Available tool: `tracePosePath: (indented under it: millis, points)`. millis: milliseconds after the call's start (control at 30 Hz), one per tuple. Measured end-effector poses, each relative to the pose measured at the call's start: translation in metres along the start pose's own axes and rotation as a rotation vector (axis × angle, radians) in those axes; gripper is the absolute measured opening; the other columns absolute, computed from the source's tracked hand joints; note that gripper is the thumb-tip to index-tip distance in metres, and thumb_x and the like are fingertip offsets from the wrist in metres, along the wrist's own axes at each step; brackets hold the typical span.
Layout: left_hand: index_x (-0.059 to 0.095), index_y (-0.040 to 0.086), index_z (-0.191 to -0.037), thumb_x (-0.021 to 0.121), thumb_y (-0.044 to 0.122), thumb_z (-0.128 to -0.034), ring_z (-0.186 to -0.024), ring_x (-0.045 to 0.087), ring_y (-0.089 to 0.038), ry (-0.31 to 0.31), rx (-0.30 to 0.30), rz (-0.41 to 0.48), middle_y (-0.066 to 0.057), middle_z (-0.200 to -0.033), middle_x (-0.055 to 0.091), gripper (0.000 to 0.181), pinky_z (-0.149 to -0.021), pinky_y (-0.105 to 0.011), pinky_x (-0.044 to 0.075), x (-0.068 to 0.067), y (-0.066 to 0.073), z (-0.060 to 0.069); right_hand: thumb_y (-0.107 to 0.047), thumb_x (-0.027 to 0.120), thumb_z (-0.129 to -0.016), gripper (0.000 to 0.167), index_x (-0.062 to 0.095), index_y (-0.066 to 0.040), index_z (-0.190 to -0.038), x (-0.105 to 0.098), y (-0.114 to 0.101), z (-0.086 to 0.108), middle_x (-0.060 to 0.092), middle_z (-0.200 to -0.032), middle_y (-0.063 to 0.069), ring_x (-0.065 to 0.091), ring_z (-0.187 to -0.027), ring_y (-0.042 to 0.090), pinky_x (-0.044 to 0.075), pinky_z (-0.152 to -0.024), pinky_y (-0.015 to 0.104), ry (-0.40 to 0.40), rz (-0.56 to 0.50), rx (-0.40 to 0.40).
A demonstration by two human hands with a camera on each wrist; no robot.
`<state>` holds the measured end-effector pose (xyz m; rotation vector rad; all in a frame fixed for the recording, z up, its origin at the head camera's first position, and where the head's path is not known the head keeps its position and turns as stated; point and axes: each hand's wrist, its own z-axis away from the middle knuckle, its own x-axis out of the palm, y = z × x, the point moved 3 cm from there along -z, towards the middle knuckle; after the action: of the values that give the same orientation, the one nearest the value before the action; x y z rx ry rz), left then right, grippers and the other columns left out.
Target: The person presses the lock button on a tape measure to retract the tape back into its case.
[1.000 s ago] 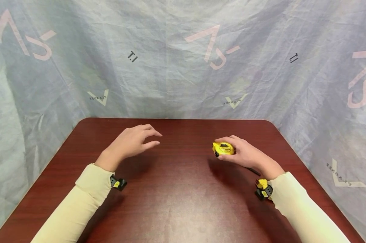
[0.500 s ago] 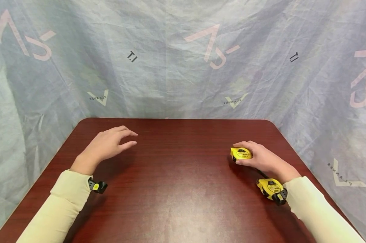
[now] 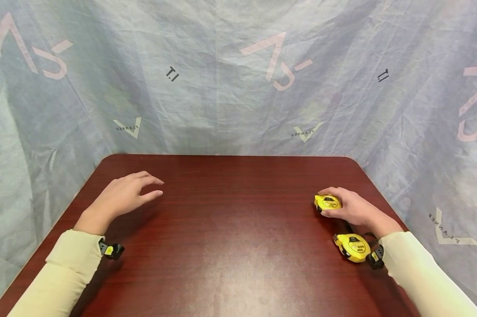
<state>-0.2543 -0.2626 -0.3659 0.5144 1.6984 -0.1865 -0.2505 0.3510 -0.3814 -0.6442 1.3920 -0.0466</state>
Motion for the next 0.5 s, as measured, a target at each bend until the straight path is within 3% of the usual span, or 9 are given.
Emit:
tracePosePath:
  millis: [267,500]
  points:
    - [0.073,0.027,-0.127,0.068,0.049,-0.0988,-0.116,0.064,-0.029,-0.004,-0.037,-0.021,-0.001,-0.128,0.065,0.036,-0.083,-0.061,0.05,-0.003,-0.012,0.011,-0.031,0.081,-0.092,0.056,0.059,-0.018,-0.142,0.0,0.013,0.009,0.06,-0.136,0.011,0.058,-0.111,0.027,0.048,-0.087,0.047,-0.002,-0.013,0.015]
    - [0.073,0.026,-0.127,0.067,0.049,-0.0995,-0.116,0.064,-0.031,-0.007,-0.045,-0.005,-0.002,-0.128,0.066,0.036,-0.084,-0.063,0.049,0.0,-0.014,0.015,-0.036,0.08,-0.093,0.059,0.057,-0.018,-0.144,0.002,0.02,0.011,0.057,-0.142,0.014,0.056,-0.118,0.032,0.048,-0.09,0.051,-0.001,-0.021,0.041]
